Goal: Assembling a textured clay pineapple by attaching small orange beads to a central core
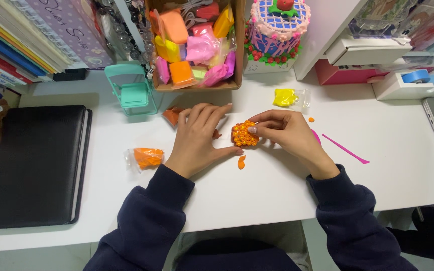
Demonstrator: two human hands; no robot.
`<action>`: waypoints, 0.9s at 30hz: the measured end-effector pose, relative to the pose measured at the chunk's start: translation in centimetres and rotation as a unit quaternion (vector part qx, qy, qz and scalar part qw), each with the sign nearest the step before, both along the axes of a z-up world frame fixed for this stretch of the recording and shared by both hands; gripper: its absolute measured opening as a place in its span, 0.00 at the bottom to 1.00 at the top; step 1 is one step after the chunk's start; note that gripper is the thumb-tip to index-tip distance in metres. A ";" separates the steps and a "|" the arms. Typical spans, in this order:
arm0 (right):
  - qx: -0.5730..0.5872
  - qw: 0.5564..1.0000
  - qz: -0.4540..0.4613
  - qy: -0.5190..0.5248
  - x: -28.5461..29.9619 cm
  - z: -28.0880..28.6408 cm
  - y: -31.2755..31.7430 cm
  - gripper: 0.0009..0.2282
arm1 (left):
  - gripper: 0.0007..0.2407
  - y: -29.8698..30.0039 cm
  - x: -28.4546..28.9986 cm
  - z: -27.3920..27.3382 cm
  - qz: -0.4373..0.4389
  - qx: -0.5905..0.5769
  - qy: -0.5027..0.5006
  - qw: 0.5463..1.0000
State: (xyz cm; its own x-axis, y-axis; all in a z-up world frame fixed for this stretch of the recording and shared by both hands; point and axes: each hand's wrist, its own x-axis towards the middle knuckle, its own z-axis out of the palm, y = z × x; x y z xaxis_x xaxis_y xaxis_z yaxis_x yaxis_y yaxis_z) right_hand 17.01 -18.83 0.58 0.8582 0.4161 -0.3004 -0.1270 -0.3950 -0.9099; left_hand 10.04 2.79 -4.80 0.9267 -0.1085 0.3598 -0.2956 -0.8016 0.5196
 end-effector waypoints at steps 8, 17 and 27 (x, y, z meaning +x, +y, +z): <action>-0.001 1.000 0.001 -0.010 -0.1 -0.3 0.0 0.14 | 0.37 0.1 0.0 -0.1 -0.002 0.002 -0.004 1.000; -0.023 0.998 -0.002 -0.063 -0.2 -0.5 0.2 0.11 | 0.32 0.1 0.1 -0.5 -0.008 0.017 -0.023 1.000; -0.071 0.995 0.004 -0.077 1.5 -2.4 -0.5 0.12 | 0.24 0.1 0.2 -0.8 -0.008 0.027 -0.030 0.999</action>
State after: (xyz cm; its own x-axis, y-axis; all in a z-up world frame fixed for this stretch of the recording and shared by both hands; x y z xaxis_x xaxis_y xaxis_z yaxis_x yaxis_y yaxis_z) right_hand 18.46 -19.35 -1.77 0.8958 0.3856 -0.2210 0.0134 -0.5204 -0.8538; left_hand 10.24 2.89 -5.59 0.9011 -0.1444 0.4088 -0.3390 -0.8225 0.4567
